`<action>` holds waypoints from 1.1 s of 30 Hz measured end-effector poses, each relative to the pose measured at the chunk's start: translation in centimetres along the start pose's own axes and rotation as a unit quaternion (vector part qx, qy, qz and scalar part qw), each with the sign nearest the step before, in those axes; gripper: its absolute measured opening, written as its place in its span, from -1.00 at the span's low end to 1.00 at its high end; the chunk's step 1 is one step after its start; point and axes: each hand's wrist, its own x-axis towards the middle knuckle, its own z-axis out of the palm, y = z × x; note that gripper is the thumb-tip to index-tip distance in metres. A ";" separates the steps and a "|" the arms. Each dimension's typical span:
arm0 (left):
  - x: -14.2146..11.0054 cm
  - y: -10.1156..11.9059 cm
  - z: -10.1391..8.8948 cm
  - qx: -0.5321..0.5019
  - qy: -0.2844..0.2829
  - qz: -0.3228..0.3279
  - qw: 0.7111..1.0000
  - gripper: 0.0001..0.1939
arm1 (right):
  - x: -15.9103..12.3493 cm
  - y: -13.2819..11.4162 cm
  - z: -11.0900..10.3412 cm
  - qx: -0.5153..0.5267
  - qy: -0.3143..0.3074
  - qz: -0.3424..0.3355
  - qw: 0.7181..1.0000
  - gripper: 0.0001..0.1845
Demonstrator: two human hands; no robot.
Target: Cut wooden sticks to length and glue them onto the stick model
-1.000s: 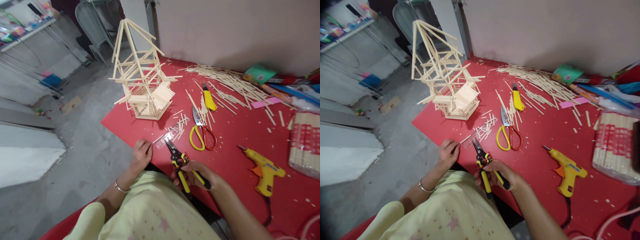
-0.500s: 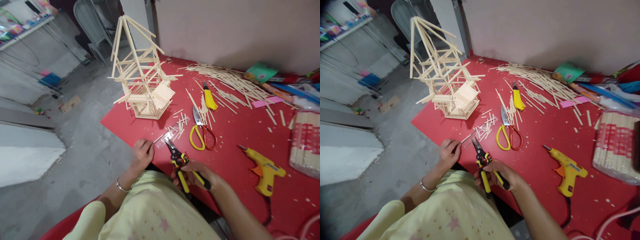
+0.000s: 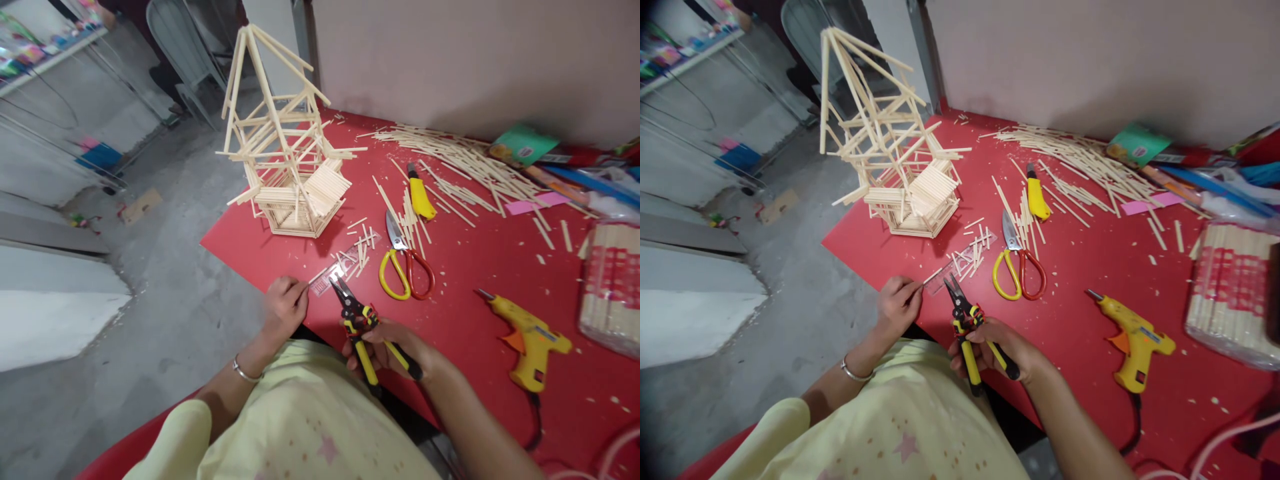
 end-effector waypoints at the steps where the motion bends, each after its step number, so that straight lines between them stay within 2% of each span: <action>1: 0.0 0.0 0.0 -0.001 -0.001 -0.002 1.000 -0.82 | 0.0 0.0 0.0 -0.001 0.000 0.001 1.000 -0.62; 33: -0.1 0.1 0.1 0.012 0.009 0.000 1.000 -0.84 | 0.0 0.0 0.1 -0.006 -0.004 -0.003 1.000 -0.63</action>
